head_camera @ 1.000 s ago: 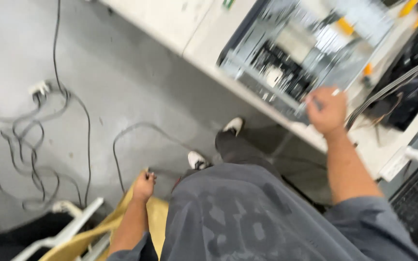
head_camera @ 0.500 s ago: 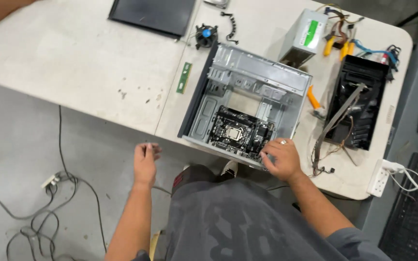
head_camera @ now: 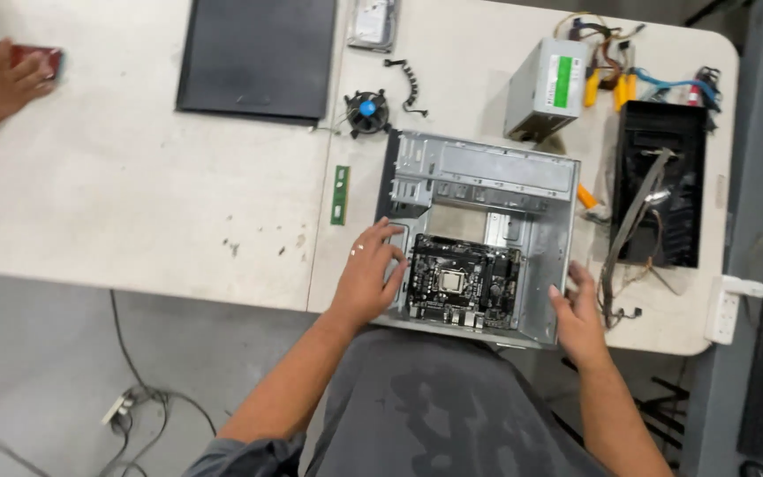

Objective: Reinstalling a motherboard into a computer case and aligning it with the mounting holes.

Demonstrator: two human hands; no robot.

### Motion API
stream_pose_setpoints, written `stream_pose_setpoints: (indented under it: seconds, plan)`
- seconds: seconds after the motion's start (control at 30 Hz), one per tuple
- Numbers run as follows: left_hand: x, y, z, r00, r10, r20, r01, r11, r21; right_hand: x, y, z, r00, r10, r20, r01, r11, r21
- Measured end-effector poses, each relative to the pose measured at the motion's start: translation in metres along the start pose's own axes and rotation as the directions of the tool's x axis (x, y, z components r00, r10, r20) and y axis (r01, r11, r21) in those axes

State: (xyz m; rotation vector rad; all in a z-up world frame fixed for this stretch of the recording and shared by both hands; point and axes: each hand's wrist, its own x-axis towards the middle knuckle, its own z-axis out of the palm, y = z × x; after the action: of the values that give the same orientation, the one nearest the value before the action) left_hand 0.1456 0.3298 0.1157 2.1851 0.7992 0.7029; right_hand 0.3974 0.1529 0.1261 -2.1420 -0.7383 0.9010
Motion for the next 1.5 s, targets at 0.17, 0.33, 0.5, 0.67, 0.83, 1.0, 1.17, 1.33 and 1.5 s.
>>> stream_pose_setpoints:
  seconds: [0.17, 0.33, 0.5, 0.67, 0.83, 1.0, 1.17, 1.33, 1.5]
  plan:
    - [-0.005, -0.006, 0.007, 0.972, 0.075, 0.221, -0.112, 0.981, 0.159, 0.012, 0.028, 0.014, 0.986, 0.154, -0.058, -0.159, 0.984, -0.085]
    - [0.001, -0.007, 0.006, 0.968, 0.069, 0.242, -0.119, 0.973, 0.199, 0.021, 0.051, 0.012, 0.955, 0.237, -0.177, -0.229, 0.971, 0.064]
    - [-0.005, -0.007, 0.006, 0.968, 0.022, 0.249, -0.117, 0.921, 0.372, 0.062, 0.088, -0.001, 0.972, 0.164, -0.169, -0.161, 0.986, 0.032]
    - [-0.009, -0.006, 0.007, 0.957, -0.061, 0.284, -0.089, 0.869, 0.487, 0.129, 0.094, -0.055, 0.831, -0.323, -0.452, 0.180, 0.926, -0.330]
    - [-0.005, -0.003, 0.006, 0.937, -0.187, 0.294, -0.005, 0.837, 0.548, 0.186, 0.087, -0.118, 0.737, -0.011, -0.676, -0.260, 0.919, -0.297]
    - [-0.004, 0.003, 0.006, 0.935, -0.231, 0.268, 0.023, 0.795, 0.606, 0.230, 0.165, -0.147, 0.866, 0.166, -0.471, -0.363, 0.856, -0.367]
    - [-0.006, 0.002, 0.008, 0.943, -0.224, 0.248, 0.011, 0.764, 0.646, 0.228, 0.192, -0.144, 0.892, 0.098, -0.442, -0.267, 0.902, -0.338]
    - [-0.006, 0.004, 0.008, 0.952, -0.206, 0.228, -0.005, 0.731, 0.682, 0.227, 0.218, -0.166, 0.886, 0.021, -0.463, -0.205, 0.914, -0.350]
    - [-0.011, -0.001, 0.009, 0.940, -0.243, 0.239, 0.003, 0.708, 0.706, 0.193, 0.178, -0.199, 0.820, 0.191, -0.540, -0.224, 0.975, 0.004]
